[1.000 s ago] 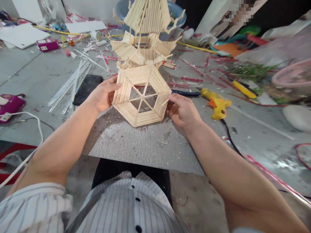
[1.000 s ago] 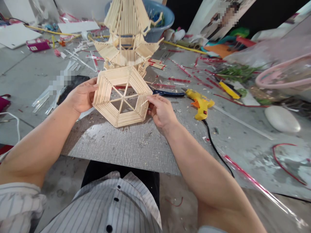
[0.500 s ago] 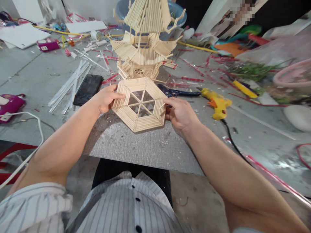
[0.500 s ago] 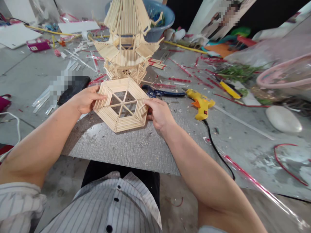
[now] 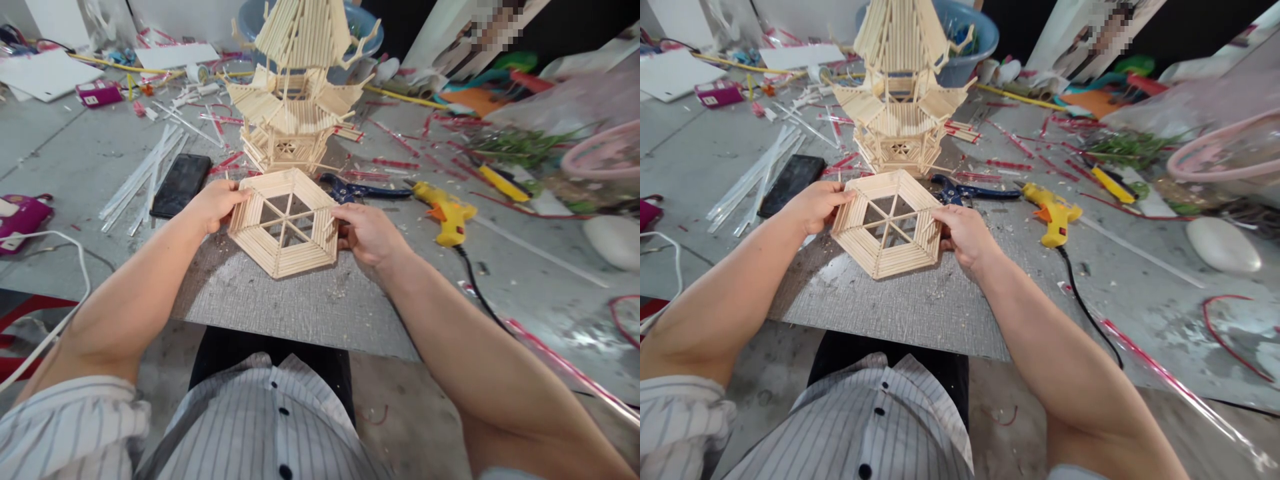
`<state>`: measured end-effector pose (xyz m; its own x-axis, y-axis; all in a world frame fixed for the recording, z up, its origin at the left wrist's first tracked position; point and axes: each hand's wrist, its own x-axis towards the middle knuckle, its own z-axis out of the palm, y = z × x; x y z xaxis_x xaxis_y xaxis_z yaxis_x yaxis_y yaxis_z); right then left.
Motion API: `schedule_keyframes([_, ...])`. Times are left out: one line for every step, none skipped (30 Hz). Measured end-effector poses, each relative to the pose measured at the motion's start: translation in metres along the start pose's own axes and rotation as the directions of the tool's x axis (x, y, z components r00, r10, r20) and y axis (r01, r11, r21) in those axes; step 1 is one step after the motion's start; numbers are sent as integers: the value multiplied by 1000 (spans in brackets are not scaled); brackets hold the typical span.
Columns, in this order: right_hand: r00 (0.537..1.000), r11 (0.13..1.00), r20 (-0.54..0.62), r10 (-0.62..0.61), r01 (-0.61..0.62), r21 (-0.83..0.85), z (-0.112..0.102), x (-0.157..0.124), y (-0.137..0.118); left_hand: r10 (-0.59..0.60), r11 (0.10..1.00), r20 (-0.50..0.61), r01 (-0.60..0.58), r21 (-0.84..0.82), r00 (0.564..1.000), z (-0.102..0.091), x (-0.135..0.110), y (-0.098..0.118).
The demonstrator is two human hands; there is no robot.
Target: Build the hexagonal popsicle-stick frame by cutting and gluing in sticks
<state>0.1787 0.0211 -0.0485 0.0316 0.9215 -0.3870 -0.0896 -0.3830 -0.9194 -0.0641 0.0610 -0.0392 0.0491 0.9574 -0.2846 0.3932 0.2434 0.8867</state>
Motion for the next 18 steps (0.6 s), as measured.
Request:
schedule_keyframes([1000, 1000, 0, 4, -4, -1, 0, 0, 0, 18, 1000, -6, -18, 12, 1000, 0, 0, 0])
schedule_keyframes([1000, 1000, 0, 7, -7, -4, 1, -1, 0, 41, 999, -7, -41, 23, 999, 0, 0, -1])
schedule_keyframes([1000, 1000, 1, 10, -10, -8, 1, -1, -1, 66, 997, -5, -66, 32, 998, 0, 0, -1])
schedule_keyframes([1000, 1000, 2, 12, -12, -12, 1, -2, -1, 88, 995, -1, -88, 39, 996, 0, 0, -1])
schedule_keyframes([1000, 1000, 3, 12, -12, -17, 1, -2, -2, 97, 994, 1, -97, 44, 995, 0, 0, -2])
schedule_keyframes([1000, 1000, 5, 14, -14, -23, 1, -3, -2, 90, 995, 3, -90, 46, 996, 0, 0, -2])
schedule_keyframes([1000, 999, 8, 18, -18, -32, 2, -4, -3, 67, 997, 7, -68, 43, 998, 0, 0, -1])
schedule_keyframes([1000, 999, 11, 21, -21, -41, 2, -4, -3, 38, 999, 13, -38, 33, 999, 0, 0, -1])
schedule_keyframes([1000, 998, 15, 26, -25, -49, 2, -5, -4, 7, 1000, 24, -8, 22, 1000, 0, -1, 0])
schedule_keyframes([999, 998, 19, 29, -28, -55, 2, -5, -4, -15, 1000, 40, 15, 15, 999, 1, -1, 1])
schedule_keyframes([999, 998, 21, 32, -31, -58, 2, -6, -4, -19, 1000, 52, 18, 17, 998, 1, -2, 1])
schedule_keyframes([999, 998, 21, 33, -32, -57, 2, -6, -4, -7, 1000, 54, 5, 31, 999, 1, -3, 2])
schedule_keyframes([999, 998, 18, 32, -31, -53, 2, -7, -5, 12, 998, 43, -14, 55, 999, 2, -4, 2])
schedule_keyframes([999, 998, 14, 31, -30, -51, 2, -7, -5, 22, 996, 24, -24, 87, 999, 2, -4, 2])
schedule_keyframes([999, 998, 10, 32, -31, -49, 3, -7, -5, 22, 993, 2, -22, 120, 1000, 2, -4, 2])
schedule_keyframes([999, 998, 7, 32, -32, -49, 3, -7, -5, 13, 989, -15, -11, 150, 1000, 1, -4, 2])
schedule_keyframes([999, 998, 7, 35, -34, -50, 3, -7, -5, 1, 984, -28, 4, 175, 1000, 1, -4, 3])
schedule_keyframes([999, 998, 11, 38, -37, -50, 3, -7, -5, -8, 980, -34, 14, 200, 999, 1, -4, 3])
